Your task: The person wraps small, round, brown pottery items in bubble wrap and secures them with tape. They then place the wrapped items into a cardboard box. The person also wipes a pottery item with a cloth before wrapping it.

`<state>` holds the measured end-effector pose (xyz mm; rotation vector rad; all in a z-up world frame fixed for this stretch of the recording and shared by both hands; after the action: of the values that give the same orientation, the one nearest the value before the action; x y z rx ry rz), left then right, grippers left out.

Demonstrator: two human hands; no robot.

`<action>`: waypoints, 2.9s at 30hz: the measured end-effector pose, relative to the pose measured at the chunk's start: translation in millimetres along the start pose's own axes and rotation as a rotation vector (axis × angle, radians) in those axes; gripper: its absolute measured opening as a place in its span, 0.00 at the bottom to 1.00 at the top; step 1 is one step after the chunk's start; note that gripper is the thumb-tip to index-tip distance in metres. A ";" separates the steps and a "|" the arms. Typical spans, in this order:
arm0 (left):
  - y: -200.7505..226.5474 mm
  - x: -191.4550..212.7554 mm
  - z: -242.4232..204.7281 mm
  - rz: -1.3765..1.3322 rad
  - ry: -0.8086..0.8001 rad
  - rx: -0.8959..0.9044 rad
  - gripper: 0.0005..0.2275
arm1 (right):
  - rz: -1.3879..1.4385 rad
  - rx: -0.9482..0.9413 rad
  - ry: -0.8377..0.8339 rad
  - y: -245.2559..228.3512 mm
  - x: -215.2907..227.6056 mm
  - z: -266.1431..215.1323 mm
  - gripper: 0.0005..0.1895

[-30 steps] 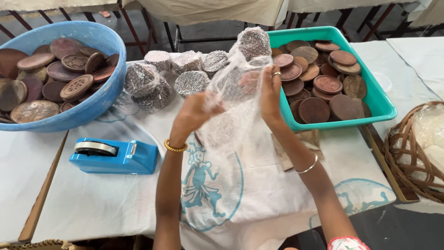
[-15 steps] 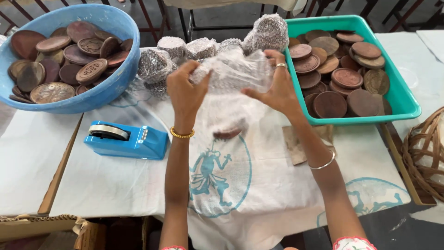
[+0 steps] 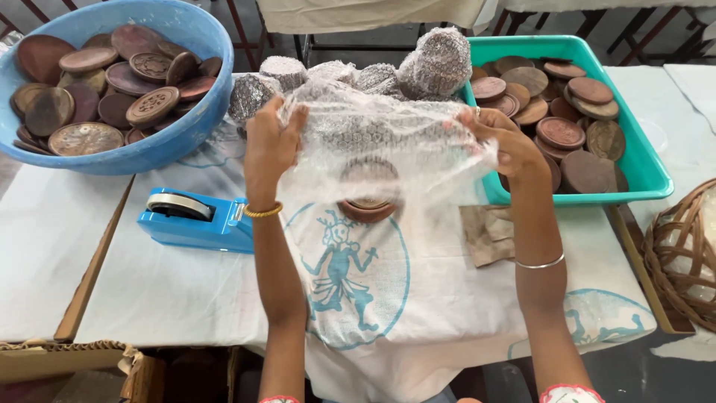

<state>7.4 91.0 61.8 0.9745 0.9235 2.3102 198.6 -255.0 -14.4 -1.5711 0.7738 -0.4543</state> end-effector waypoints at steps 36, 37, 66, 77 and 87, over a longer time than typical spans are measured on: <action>-119.7 -188.1 -64.3 0.210 -0.910 -0.309 0.63 | -1.331 0.365 0.511 6.0 -99.0 11.6 0.45; -129.8 -193.0 -62.7 0.111 -0.917 -0.322 0.63 | -1.278 0.460 0.347 8.3 -123.0 8.3 0.43; -127.5 -167.6 -38.2 0.384 -0.501 -0.381 0.33 | -1.487 -0.109 -0.010 104.8 -99.7 9.1 0.80; -41.0 -172.1 -99.9 -0.074 -0.847 -0.537 0.63 | -1.636 -0.141 0.087 109.0 -98.3 -4.8 0.88; -76.3 -162.8 -99.3 -0.047 -0.907 -0.479 0.69 | -1.377 0.258 -0.171 76.7 -139.7 -10.3 0.89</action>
<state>48.5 -0.5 -117.4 1.5166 0.0181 1.6094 77.9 -164.8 -67.3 -1.6657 -0.6126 -1.3033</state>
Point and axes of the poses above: each hand's wrist, its own z-axis towards the middle knuckle, its own x-axis out of the back of the hand, y = z × x, the point moved 7 cm from there along z, towards the middle knuckle, and after that the axes turned 11 degrees about -x, right-handed, at the moved point
